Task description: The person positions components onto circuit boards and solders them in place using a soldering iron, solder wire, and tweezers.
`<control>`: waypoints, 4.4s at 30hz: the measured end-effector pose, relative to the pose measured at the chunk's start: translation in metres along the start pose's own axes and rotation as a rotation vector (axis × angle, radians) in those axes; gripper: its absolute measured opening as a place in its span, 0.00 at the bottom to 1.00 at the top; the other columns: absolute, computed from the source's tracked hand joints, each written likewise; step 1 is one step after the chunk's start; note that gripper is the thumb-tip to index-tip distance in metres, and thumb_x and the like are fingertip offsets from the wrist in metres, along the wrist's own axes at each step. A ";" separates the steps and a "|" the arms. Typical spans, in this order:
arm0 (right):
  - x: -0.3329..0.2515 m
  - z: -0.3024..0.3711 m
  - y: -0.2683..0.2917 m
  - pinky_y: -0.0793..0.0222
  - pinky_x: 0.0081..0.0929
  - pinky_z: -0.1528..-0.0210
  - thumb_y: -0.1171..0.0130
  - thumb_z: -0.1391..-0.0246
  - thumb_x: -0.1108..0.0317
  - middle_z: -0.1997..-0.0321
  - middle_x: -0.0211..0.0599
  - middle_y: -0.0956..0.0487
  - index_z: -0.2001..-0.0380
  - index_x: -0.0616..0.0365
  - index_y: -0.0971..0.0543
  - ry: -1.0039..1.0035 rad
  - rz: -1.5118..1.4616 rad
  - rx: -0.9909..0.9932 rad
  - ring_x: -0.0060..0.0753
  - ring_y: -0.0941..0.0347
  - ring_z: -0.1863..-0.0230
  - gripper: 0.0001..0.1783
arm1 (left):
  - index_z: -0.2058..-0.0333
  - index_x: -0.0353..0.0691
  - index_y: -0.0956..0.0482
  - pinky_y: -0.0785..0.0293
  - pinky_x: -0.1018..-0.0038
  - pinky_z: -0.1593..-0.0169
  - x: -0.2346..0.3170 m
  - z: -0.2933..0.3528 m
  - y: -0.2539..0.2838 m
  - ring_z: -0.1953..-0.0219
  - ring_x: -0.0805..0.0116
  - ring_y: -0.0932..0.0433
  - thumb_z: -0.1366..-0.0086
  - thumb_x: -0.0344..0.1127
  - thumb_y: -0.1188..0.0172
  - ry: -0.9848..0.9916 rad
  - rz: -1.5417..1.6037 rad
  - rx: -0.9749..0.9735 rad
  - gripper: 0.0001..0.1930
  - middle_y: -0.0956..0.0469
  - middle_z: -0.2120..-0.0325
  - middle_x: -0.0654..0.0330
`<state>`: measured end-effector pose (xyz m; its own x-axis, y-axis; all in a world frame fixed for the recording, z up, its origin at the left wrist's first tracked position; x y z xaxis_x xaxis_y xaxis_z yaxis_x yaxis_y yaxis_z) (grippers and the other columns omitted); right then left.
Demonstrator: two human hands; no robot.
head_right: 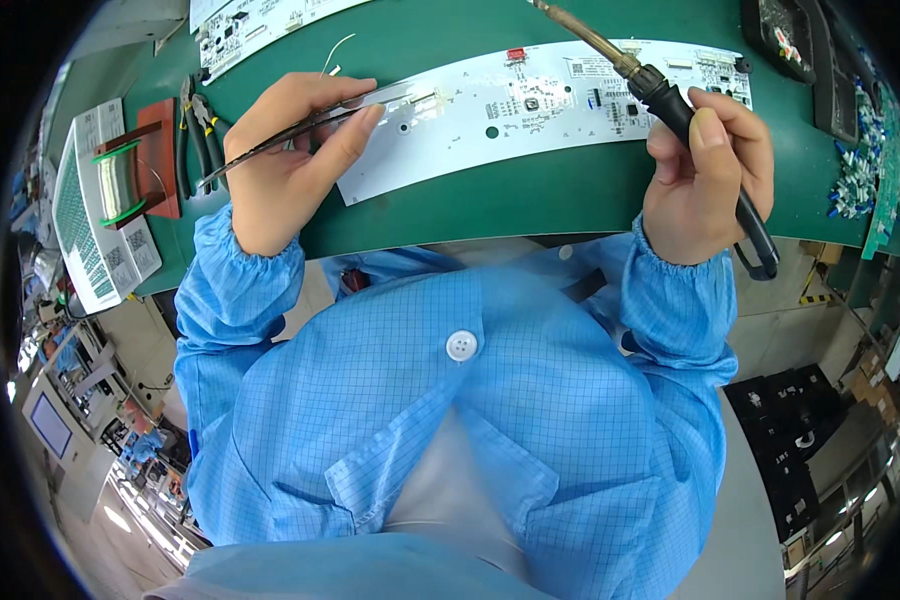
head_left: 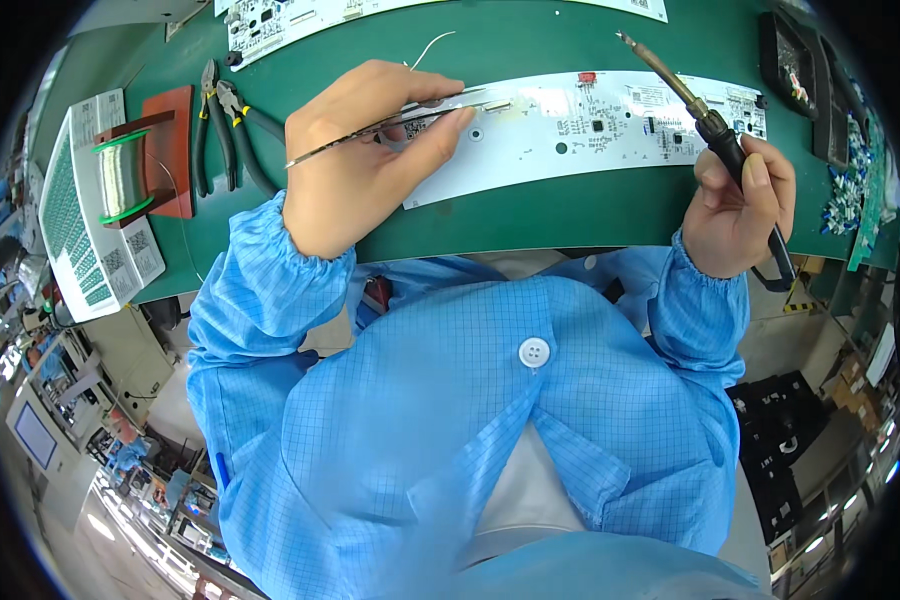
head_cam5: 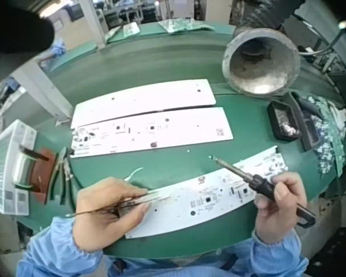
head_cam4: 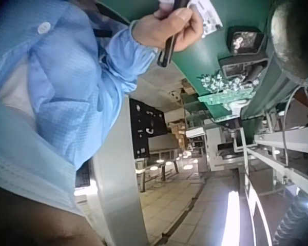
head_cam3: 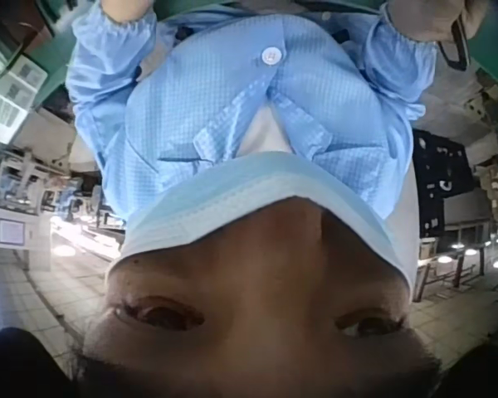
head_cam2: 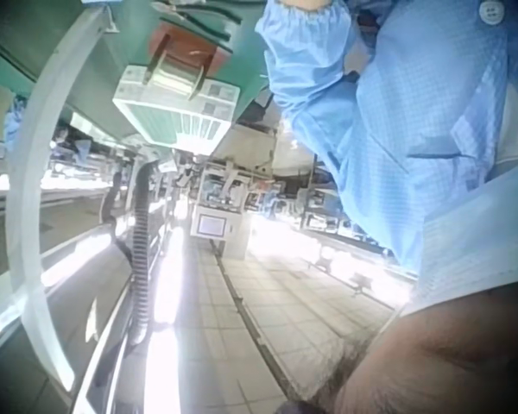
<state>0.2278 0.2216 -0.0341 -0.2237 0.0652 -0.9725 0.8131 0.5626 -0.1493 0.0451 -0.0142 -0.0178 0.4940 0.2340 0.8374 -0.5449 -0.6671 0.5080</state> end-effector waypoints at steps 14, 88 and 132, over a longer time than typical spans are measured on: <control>-0.020 -0.044 0.066 0.27 0.26 0.68 0.35 0.48 0.77 0.70 0.47 0.21 0.59 0.70 0.24 0.634 0.439 0.339 0.29 0.25 0.71 0.14 | 0.63 0.36 0.16 0.25 0.77 0.67 0.004 0.001 -0.002 0.71 0.70 0.23 0.47 0.27 0.29 0.024 -0.037 -0.010 0.11 0.19 0.69 0.58; 0.006 -0.026 0.032 0.18 0.26 0.60 0.30 0.49 0.72 0.64 0.55 0.17 0.59 0.71 0.22 0.466 0.522 0.071 0.40 0.16 0.65 0.17 | 0.62 0.32 0.17 0.24 0.78 0.64 0.008 -0.003 -0.003 0.68 0.70 0.20 0.46 0.23 0.30 -0.239 -0.195 -0.181 0.11 0.19 0.68 0.56; -0.010 0.018 0.001 0.25 0.25 0.66 0.40 0.45 0.78 0.71 0.51 0.21 0.59 0.59 0.27 0.329 0.233 -0.382 0.30 0.24 0.72 0.11 | 0.63 0.34 0.17 0.24 0.76 0.67 0.005 -0.003 -0.003 0.71 0.66 0.20 0.48 0.25 0.28 -0.352 -0.250 -0.120 0.12 0.19 0.69 0.55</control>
<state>0.2404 0.2066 -0.0280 -0.2675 0.4433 -0.8555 0.6226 0.7572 0.1978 0.0473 -0.0091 -0.0145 0.8094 0.1088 0.5771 -0.4443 -0.5290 0.7230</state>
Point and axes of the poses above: each hand's wrist, its own z-axis away from the middle knuckle, its own y-axis out of the back of the hand, x = y × z, the point moved 3 cm from there along -z, towards the middle knuckle
